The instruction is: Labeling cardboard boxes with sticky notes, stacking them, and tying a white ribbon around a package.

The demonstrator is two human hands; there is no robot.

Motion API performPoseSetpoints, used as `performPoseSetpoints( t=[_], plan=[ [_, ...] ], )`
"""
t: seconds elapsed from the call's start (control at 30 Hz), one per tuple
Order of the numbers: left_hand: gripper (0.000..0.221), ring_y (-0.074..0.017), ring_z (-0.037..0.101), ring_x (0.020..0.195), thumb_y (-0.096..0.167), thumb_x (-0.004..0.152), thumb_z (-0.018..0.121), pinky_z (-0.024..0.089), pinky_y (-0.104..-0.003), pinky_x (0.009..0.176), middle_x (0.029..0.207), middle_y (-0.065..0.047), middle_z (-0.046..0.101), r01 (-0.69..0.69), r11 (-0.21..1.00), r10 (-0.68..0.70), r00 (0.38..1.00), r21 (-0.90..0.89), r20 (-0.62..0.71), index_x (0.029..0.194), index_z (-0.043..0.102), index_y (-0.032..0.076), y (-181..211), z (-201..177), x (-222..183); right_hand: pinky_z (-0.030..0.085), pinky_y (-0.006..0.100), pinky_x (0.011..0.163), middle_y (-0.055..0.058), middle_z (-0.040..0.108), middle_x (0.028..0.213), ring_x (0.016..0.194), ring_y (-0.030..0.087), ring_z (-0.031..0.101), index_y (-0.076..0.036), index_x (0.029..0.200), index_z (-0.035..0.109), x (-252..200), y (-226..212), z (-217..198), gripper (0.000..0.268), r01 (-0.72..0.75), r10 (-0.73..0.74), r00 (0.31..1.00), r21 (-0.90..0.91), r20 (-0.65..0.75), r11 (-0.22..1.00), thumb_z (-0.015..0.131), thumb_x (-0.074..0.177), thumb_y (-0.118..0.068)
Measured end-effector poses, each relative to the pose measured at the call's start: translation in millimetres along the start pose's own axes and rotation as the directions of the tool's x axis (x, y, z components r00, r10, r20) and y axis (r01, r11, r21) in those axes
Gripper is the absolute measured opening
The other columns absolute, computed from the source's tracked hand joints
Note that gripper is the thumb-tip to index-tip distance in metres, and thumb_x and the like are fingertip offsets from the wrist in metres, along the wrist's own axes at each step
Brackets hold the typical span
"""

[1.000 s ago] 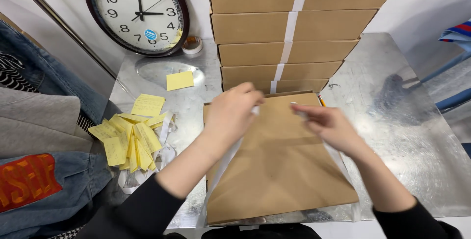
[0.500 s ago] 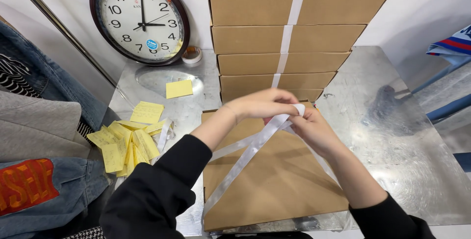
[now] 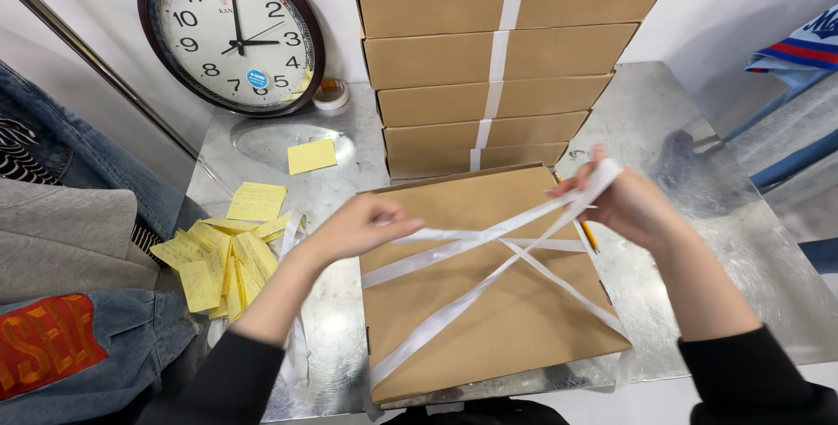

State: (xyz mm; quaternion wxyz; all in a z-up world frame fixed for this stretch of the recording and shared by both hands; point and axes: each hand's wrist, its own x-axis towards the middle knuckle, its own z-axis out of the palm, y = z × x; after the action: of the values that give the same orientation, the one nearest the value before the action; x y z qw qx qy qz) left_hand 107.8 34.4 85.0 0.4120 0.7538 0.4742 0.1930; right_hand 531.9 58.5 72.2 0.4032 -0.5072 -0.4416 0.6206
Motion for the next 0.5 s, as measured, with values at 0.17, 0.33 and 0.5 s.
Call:
performPoseSetpoints(
  t=[0.17, 0.33, 0.5],
  plan=[
    [0.048, -0.0099, 0.036, 0.059, 0.042, 0.099, 0.074, 0.028, -0.029, 0.061, 0.061, 0.004, 0.041, 0.274, 0.961, -0.274, 0.962, -0.043, 0.001, 0.063, 0.058, 0.014, -10.0, -30.0, -108.8, 0.050, 0.037, 0.085, 0.003, 0.062, 0.089, 0.087, 0.022, 0.063, -0.028, 0.081, 0.051, 10.7, 44.2, -115.8, 0.046, -0.012, 0.075, 0.983, 0.347, -0.170, 0.938, 0.050, 0.119, -0.054],
    [0.047, -0.0113, 0.044, 0.054, 0.034, 0.102, 0.069, 0.031, -0.030, 0.052, 0.059, 0.000, 0.049, 0.331, 0.921, -0.357, 0.928, -0.205, -0.106, 0.064, 0.065, 0.007, -87.0, -28.9, -220.3, 0.053, 0.038, 0.107, 0.000, 0.064, 0.100, 0.106, 0.017, 0.069, -0.026, 0.072, 0.051, 12.9, 88.5, -248.3, 0.054, -0.025, 0.174, 0.914, 0.375, -0.368, 0.927, 0.056, 0.118, -0.054],
    [0.047, -0.0223, 0.034, 0.050, 0.022, 0.104, 0.074, 0.021, -0.036, 0.052, 0.060, -0.009, 0.032, 0.507, 0.644, -0.719, 0.657, -0.573, -0.227, 0.068, 0.069, -0.009, -150.8, 3.2, -324.5, 0.064, 0.047, 0.113, 0.028, 0.073, 0.138, 0.130, 0.035, 0.080, -0.017, 0.096, 0.068, 26.2, 111.2, -306.5, 0.059, 0.259, 0.019, 0.866, 0.480, -0.500, 0.838, 0.044, 0.113, -0.067]
  ],
)
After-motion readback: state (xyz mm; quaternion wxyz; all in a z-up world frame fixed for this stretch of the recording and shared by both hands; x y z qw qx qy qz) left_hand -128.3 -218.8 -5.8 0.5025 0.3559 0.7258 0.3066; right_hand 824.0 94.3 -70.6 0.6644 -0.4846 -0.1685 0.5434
